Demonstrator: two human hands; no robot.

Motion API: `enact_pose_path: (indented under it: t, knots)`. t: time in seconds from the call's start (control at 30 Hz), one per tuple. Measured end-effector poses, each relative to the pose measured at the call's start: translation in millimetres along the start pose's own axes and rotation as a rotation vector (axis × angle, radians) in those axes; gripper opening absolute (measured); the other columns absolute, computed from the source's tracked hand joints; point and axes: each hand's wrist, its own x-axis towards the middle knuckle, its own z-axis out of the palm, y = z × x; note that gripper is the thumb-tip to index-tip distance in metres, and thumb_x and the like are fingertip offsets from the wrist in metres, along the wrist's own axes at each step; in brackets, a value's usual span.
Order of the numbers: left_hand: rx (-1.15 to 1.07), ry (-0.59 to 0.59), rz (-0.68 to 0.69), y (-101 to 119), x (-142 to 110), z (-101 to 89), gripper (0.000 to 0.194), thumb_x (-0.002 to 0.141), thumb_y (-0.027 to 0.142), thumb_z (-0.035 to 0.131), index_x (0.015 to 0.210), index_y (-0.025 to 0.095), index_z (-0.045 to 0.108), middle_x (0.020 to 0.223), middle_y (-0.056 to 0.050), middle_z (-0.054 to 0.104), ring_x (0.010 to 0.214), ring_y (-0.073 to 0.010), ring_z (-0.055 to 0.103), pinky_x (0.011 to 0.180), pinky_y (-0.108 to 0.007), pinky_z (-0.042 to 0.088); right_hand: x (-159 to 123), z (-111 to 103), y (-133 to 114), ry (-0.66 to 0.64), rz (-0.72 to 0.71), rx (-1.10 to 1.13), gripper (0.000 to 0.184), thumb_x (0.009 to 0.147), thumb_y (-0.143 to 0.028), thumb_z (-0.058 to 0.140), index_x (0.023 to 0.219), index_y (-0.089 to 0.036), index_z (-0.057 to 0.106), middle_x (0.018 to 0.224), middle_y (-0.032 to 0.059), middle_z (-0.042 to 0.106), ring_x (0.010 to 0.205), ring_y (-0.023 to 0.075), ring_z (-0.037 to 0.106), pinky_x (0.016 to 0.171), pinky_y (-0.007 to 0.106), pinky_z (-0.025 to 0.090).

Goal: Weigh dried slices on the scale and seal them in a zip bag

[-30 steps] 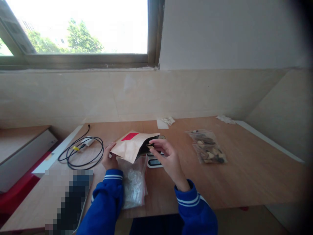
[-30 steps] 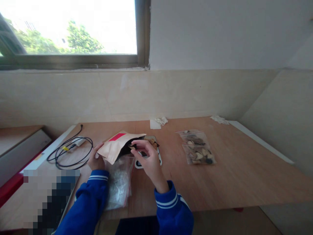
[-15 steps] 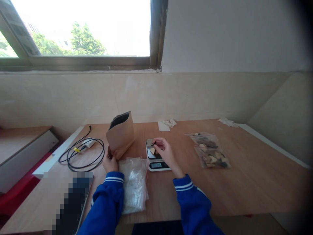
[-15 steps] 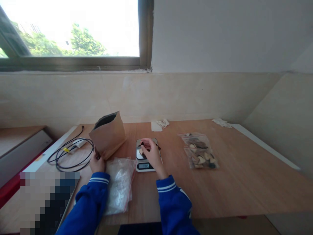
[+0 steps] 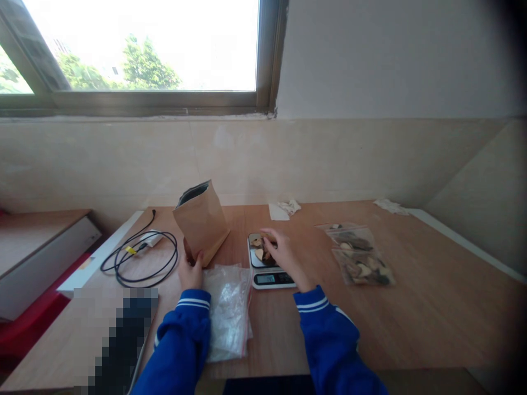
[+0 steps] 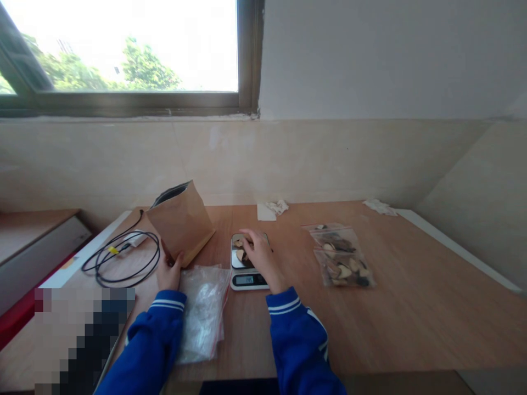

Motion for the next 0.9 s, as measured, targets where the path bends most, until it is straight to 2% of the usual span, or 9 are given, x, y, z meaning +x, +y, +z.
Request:
enact_pose_path:
  t: [0.2, 0.33, 0.47, 0.53, 0.6, 0.67, 0.77, 0.8, 0.9]
  knots:
    - [0.003, 0.079, -0.026, 11.8, -3.5, 0.2, 0.046, 0.069, 0.028, 0.064, 0.113, 0.017, 0.053, 0.107, -0.012, 0.059, 0.100, -0.0246, 0.058, 0.089, -0.042, 0.045, -45.7, -25.5, -2.4, 0.178, 0.047, 0.027, 0.026, 0.089, -0.023, 0.040, 0.099, -0.021, 0.063, 0.098, 0.0077, 0.064, 0.096, 0.0211, 0.057, 0.085, 0.037, 0.045]
    - [0.013, 0.211, 0.117, 22.8, -7.6, -1.8, 0.047, 0.068, 0.020, 0.061, 0.113, 0.017, 0.049, 0.112, -0.011, 0.054, 0.099, -0.0222, 0.054, 0.087, -0.041, 0.044, -97.0, -32.0, 19.2, 0.326, 0.172, -0.035, 0.024, 0.087, -0.026, 0.042, 0.092, -0.021, 0.065, 0.093, 0.0079, 0.065, 0.092, 0.0230, 0.057, 0.084, 0.040, 0.044]
    - [0.047, 0.399, 0.292, 39.9, -11.6, -6.2, 0.039, 0.069, 0.016, 0.057, 0.107, 0.014, 0.048, 0.109, -0.011, 0.050, 0.097, -0.0216, 0.051, 0.081, -0.038, 0.044, -136.6, -35.3, 38.9, 0.361, 0.337, -0.024, 0.025, 0.086, -0.028, 0.041, 0.091, -0.019, 0.064, 0.093, 0.0097, 0.065, 0.088, 0.0239, 0.059, 0.078, 0.040, 0.046]
    - [0.085, 0.380, 0.376, 54.4, -13.1, -11.0, 0.024, 0.074, 0.017, 0.055, 0.098, 0.015, 0.051, 0.101, -0.009, 0.052, 0.095, -0.0210, 0.051, 0.079, -0.037, 0.044, -144.6, -36.2, 42.4, 0.348, 0.380, 0.010, 0.025, 0.085, -0.028, 0.041, 0.091, -0.018, 0.064, 0.094, 0.0098, 0.065, 0.087, 0.0240, 0.059, 0.078, 0.040, 0.046]
    - [0.125, 0.161, 0.452, 71.9, -15.1, -16.8, 0.007, 0.080, 0.018, 0.049, 0.084, 0.017, 0.055, 0.085, -0.004, 0.055, 0.083, -0.0183, 0.054, 0.073, -0.034, 0.045, -145.8, -36.5, 41.7, 0.330, 0.389, 0.038, 0.024, 0.085, -0.028, 0.042, 0.090, -0.019, 0.064, 0.093, 0.0094, 0.065, 0.089, 0.0241, 0.059, 0.080, 0.040, 0.046]
    - [0.152, -0.227, 0.473, 88.4, -19.7, -21.5, 0.013, 0.084, 0.019, 0.045, 0.083, 0.019, 0.059, 0.079, -0.003, 0.058, 0.072, -0.0155, 0.056, 0.065, -0.030, 0.047, -143.8, -36.4, 39.0, 0.307, 0.378, 0.050, 0.023, 0.084, -0.027, 0.042, 0.089, -0.020, 0.064, 0.092, 0.0089, 0.065, 0.090, 0.0242, 0.059, 0.081, 0.040, 0.046]
    - [0.176, -0.746, 0.494, 101.0, -35.9, -23.6, 0.019, 0.084, 0.025, 0.051, 0.098, 0.024, 0.063, 0.090, -0.003, 0.066, 0.077, -0.0156, 0.062, 0.067, -0.027, 0.050, -141.2, -36.1, 36.1, 0.281, 0.367, 0.054, 0.022, 0.084, -0.025, 0.043, 0.087, -0.020, 0.064, 0.091, 0.0085, 0.065, 0.090, 0.0241, 0.059, 0.081, 0.040, 0.046]
    - [0.192, -0.834, 0.501, 101.0, -43.6, -22.9, 0.023, 0.083, 0.028, 0.055, 0.104, 0.025, 0.063, 0.097, -0.004, 0.067, 0.084, -0.0171, 0.063, 0.073, -0.028, 0.051, -141.1, -36.0, 35.9, 0.278, 0.365, 0.055, 0.022, 0.084, -0.025, 0.042, 0.087, -0.020, 0.064, 0.091, 0.0085, 0.065, 0.090, 0.0241, 0.059, 0.081, 0.040, 0.046]
    - [0.277, -0.895, 0.478, 92.2, -67.8, -19.2, 0.046, 0.073, 0.038, 0.067, 0.117, 0.026, 0.059, 0.111, -0.008, 0.065, 0.099, -0.0232, 0.062, 0.083, -0.035, 0.050, -141.9, -35.5, 36.5, 0.286, 0.359, 0.056, 0.022, 0.083, -0.024, 0.042, 0.086, -0.019, 0.064, 0.090, 0.0083, 0.064, 0.090, 0.0238, 0.059, 0.083, 0.040, 0.045]
